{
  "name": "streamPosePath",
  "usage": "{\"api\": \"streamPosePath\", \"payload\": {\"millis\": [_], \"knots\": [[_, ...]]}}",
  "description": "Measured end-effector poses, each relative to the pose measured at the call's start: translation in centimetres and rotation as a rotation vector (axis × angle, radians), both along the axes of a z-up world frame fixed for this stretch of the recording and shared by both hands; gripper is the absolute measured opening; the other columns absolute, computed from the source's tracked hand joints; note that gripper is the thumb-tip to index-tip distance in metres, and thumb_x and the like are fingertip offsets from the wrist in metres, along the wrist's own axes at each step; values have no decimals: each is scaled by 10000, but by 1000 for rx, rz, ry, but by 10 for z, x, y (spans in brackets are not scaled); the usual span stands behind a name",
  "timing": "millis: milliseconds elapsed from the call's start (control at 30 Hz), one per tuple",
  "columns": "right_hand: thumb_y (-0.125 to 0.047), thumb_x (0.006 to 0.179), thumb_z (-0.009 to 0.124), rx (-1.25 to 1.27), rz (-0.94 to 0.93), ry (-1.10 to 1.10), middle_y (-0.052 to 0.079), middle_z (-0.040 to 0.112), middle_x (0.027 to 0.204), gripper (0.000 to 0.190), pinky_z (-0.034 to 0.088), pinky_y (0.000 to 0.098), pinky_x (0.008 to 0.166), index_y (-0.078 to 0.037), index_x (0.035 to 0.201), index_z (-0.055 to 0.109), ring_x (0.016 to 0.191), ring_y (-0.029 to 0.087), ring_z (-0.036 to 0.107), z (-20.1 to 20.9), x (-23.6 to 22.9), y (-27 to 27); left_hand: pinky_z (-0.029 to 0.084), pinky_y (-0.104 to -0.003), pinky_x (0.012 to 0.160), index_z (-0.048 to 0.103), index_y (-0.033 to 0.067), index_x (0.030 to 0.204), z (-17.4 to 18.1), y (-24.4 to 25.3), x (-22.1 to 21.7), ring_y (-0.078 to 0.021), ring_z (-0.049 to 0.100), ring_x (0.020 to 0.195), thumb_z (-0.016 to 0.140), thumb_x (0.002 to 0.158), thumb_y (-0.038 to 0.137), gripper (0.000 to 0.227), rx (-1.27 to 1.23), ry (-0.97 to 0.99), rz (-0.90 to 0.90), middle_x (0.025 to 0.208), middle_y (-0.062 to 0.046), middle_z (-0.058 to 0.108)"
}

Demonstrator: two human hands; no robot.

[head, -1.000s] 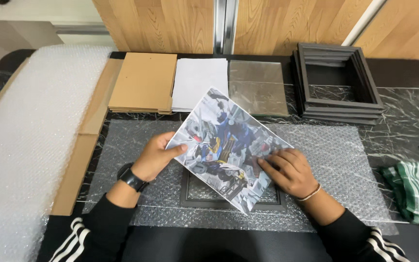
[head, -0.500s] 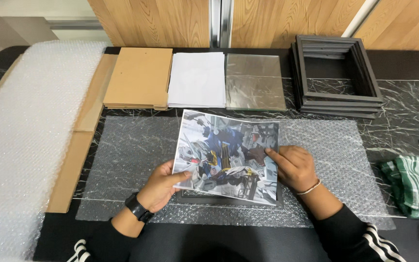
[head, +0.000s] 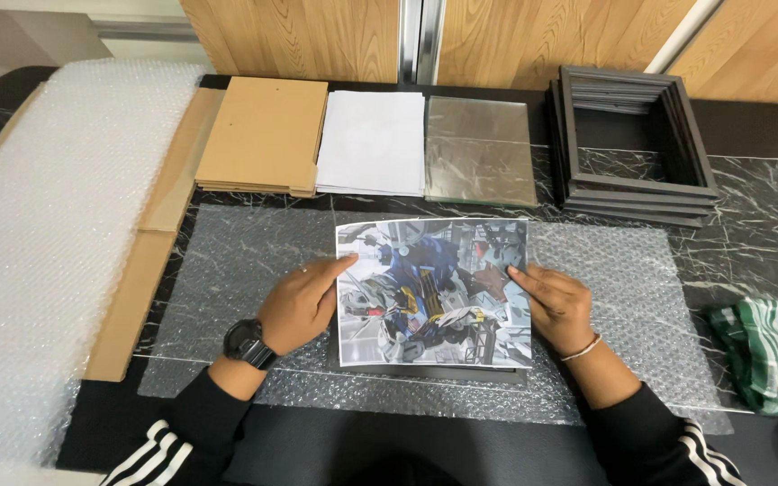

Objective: The person assembles a picture frame by placing an image and a backing board into the frame, then securing the tabs with a tool.

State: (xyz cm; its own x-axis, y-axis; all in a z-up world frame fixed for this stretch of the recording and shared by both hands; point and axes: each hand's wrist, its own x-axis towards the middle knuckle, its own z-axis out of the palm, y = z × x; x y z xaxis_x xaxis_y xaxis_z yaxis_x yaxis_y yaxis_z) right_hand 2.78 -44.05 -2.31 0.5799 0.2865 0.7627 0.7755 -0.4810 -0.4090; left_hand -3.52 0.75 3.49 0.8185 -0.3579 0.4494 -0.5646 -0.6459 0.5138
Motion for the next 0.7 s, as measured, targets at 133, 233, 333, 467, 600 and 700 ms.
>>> {"api": "streamPosePath", "payload": {"millis": [133,233,333,467,600,700], "knots": [[-16,868,823,32,11,33,173,828,954,296,644,496,739,-65,1158,856,880,411,787,5,-1,3,627,-378,888,779,192,1338,-19,0,13,-279,758,1085,681,901,10,484,108,-425,115,1208,-78,774],[-10,859,831,36,8,27,173,827,941,304,642,500,728,-60,1158,854,860,414,786,7,-2,2,618,-385,731,859,166,1127,0,-6,17,-255,745,841,738,889,-33,333,16,-717,70,1025,-79,779],[-36,873,829,27,16,1,160,829,947,271,638,492,729,-64,1141,861,866,414,785,1,1,-2,602,-363,686,869,162,1026,11,-5,14,-224,718,753,781,915,10,208,12,-765,30,962,-66,776],[-41,882,822,13,32,-9,159,828,959,267,639,495,728,-67,1145,858,867,413,785,16,-4,4,599,-365,680,881,166,999,7,0,21,-229,738,765,797,929,32,173,-56,-724,52,978,-54,798],[-74,905,812,4,34,-25,148,826,959,255,640,482,740,-74,1155,865,858,397,784,16,-5,3,599,-372,716,882,160,1022,12,4,25,-236,748,795,797,911,-3,215,-85,-707,53,983,-58,806],[-67,900,824,9,27,-46,149,825,939,226,638,471,734,-53,1121,870,834,385,785,24,-10,7,586,-388,724,882,141,1009,15,2,23,-249,738,786,799,902,-30,219,-109,-696,53,955,-71,797]]}}
